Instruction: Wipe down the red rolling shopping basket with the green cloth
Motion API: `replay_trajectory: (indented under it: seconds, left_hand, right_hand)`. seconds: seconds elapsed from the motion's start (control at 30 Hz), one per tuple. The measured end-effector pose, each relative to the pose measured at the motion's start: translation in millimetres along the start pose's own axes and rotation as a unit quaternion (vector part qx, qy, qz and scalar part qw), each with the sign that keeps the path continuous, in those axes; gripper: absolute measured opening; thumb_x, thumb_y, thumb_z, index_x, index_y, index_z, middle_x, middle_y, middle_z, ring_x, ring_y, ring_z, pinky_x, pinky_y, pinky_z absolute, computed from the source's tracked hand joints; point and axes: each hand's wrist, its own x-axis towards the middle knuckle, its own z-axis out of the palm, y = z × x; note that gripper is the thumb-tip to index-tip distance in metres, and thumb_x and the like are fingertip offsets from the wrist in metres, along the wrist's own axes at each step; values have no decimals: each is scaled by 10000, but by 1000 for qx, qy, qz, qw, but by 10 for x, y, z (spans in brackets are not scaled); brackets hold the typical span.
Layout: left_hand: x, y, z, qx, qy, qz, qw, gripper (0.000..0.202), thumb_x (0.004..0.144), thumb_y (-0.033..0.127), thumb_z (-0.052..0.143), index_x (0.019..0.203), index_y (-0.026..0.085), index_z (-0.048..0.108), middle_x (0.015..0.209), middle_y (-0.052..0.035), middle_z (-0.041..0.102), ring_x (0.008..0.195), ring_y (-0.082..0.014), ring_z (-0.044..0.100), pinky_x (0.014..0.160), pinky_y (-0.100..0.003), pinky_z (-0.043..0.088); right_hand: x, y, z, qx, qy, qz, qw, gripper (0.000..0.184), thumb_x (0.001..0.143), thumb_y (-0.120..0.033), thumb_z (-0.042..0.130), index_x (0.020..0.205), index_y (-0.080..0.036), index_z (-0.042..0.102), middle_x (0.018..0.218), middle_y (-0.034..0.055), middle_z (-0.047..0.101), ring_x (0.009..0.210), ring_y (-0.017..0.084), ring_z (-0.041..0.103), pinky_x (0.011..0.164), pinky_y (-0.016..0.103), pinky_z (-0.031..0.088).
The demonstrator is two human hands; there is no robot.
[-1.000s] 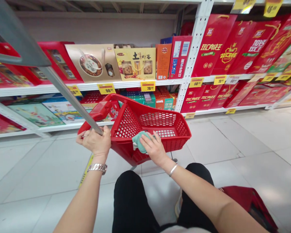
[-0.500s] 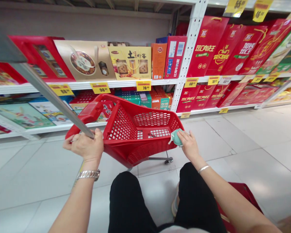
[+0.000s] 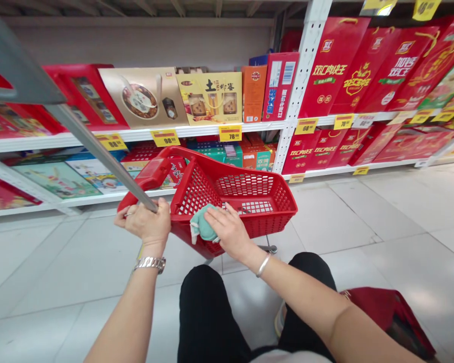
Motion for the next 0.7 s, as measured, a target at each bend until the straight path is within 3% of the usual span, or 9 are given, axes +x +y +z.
replay_trajectory:
  seconds: [0.17, 0.37, 0.5, 0.6, 0.7]
  left_hand:
    - [100, -90, -22, -2, -13, -1, 1000, 256, 786, 452, 525, 694, 228, 608, 712, -135, 619, 941, -393, 634, 1059, -610, 321]
    - [272, -226, -6, 27, -34, -1, 999, 291, 781, 449, 506, 752, 194, 644, 757, -147, 648, 954, -370, 647, 1086, -560, 331]
    - [380, -275, 28, 33, -38, 3, 999, 299, 783, 447, 503, 749, 190, 652, 764, -140, 669, 950, -352, 653, 1103, -542, 329]
    - [444, -289, 51, 28, -51, 6, 998, 288, 786, 428, 504, 751, 185, 656, 790, -149, 689, 969, -347, 655, 1104, -541, 326]
    - [520, -299, 70, 28, -77, 3, 997, 266, 792, 403, 500, 741, 187, 645, 808, -156, 698, 1006, -357, 651, 1109, -555, 314]
  right_hand:
    - [-190, 151, 41, -17, -12, 21, 1000, 505, 906, -8, 549, 1360, -191, 673, 1375, 119, 702, 1256, 242, 639, 1193, 502, 405]
    - [-677, 588, -235, -52, -20, 76, 996, 610, 824, 34, 500, 1345, -222, 685, 1328, 105, 729, 1212, 240, 660, 1178, 510, 410]
    - [-767, 839, -537, -74, -93, 157, 980, 616, 762, 34, 539, 1305, -207, 702, 1306, 120, 737, 1149, 256, 691, 1163, 517, 414]
    - [-682, 966, -721, -91, -164, 230, 955, 543, 763, 12, 567, 1226, -216, 736, 1256, 105, 759, 1120, 249, 710, 1157, 478, 416]
    - [-568, 1027, -825, -98, -223, 260, 934, 442, 811, -32, 587, 1165, -237, 751, 1193, 76, 780, 1112, 230, 715, 1136, 412, 421]
